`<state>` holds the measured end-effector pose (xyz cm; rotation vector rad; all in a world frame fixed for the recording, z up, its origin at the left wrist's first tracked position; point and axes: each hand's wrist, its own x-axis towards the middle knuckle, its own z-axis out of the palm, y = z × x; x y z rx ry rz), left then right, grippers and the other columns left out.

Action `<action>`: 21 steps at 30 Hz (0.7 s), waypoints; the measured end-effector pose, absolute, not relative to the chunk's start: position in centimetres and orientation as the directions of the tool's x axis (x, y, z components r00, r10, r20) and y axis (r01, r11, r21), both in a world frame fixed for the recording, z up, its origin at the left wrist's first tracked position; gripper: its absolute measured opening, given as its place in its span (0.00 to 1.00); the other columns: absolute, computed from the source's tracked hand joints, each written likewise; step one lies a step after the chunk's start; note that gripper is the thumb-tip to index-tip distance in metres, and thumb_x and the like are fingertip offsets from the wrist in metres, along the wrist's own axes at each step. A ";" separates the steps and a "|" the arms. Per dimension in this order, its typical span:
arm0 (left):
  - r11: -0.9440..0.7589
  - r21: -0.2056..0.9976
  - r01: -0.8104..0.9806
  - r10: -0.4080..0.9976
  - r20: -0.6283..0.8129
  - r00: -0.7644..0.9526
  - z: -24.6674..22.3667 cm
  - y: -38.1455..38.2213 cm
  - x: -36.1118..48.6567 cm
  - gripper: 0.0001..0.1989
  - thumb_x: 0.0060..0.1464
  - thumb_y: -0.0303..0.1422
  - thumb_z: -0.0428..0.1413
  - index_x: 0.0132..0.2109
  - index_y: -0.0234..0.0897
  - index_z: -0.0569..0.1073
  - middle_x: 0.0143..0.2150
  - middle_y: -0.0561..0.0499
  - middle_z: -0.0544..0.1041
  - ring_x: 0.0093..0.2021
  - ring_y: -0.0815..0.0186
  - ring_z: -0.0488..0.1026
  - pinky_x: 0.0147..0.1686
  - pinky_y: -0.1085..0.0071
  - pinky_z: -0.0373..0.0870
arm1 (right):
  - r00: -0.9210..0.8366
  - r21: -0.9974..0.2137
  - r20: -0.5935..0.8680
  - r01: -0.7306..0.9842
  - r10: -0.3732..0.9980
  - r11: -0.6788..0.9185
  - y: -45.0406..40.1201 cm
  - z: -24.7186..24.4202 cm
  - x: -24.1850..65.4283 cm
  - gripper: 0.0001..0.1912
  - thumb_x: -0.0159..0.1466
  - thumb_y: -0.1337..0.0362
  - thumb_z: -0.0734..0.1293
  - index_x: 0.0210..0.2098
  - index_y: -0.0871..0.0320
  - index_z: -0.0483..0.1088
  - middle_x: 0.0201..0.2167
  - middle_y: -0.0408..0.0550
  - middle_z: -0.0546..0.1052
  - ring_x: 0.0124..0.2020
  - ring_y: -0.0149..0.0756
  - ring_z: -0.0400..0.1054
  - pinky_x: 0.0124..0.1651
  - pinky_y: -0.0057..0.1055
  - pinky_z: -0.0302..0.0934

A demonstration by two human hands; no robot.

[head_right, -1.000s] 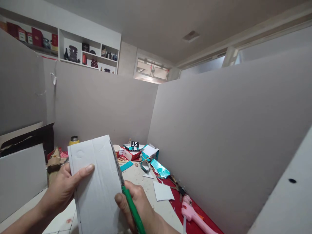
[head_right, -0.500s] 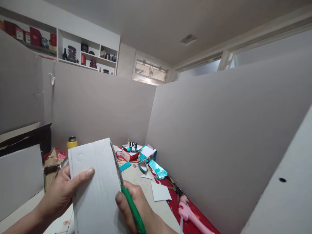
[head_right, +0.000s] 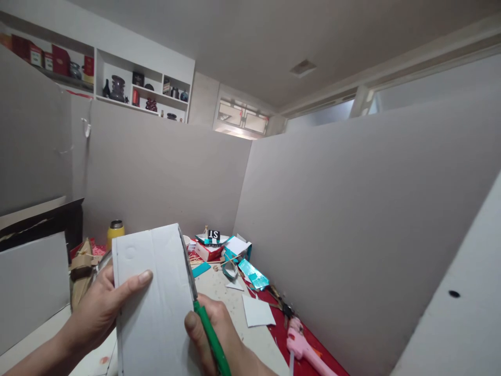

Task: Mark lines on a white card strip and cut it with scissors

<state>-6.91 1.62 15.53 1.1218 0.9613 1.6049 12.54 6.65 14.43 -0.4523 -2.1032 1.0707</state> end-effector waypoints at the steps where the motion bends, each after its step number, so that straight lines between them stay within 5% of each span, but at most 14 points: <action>1: -0.268 0.932 -0.242 0.959 0.234 -0.162 15.5 1.6 -6.9 0.22 0.48 0.43 0.65 0.48 0.37 0.78 0.40 0.43 0.83 0.35 0.56 0.80 0.36 0.64 0.76 | -0.679 -0.802 0.444 -0.009 0.585 0.598 6.6 14.6 12.6 0.33 0.66 0.39 0.53 0.45 0.60 0.73 0.38 0.55 0.76 0.43 0.47 0.70 0.42 0.34 0.66; 6: -0.249 0.942 -0.223 0.967 0.230 -0.110 15.2 1.6 -7.0 0.20 0.50 0.43 0.64 0.46 0.37 0.79 0.40 0.42 0.83 0.35 0.54 0.80 0.37 0.62 0.76 | -0.721 -0.766 0.437 0.015 0.538 0.642 7.1 15.1 13.0 0.33 0.67 0.39 0.52 0.46 0.60 0.73 0.39 0.57 0.76 0.45 0.49 0.70 0.43 0.35 0.68; 16: -0.247 0.944 -0.219 0.968 0.230 -0.101 15.1 1.4 -6.8 0.19 0.49 0.44 0.65 0.45 0.37 0.80 0.39 0.42 0.83 0.34 0.55 0.80 0.36 0.63 0.76 | -0.590 -0.829 0.416 0.065 0.691 0.555 5.8 14.4 13.0 0.33 0.65 0.37 0.54 0.40 0.59 0.75 0.30 0.53 0.77 0.39 0.46 0.70 0.36 0.33 0.68; 21: -0.214 0.946 -0.244 0.976 0.202 -0.075 15.5 1.0 -6.5 0.20 0.47 0.44 0.66 0.44 0.36 0.80 0.39 0.43 0.83 0.32 0.58 0.79 0.34 0.67 0.76 | -0.608 -0.880 0.384 -0.015 0.694 0.474 7.1 13.6 12.9 0.29 0.64 0.38 0.57 0.30 0.59 0.69 0.18 0.45 0.69 0.22 0.34 0.64 0.23 0.27 0.60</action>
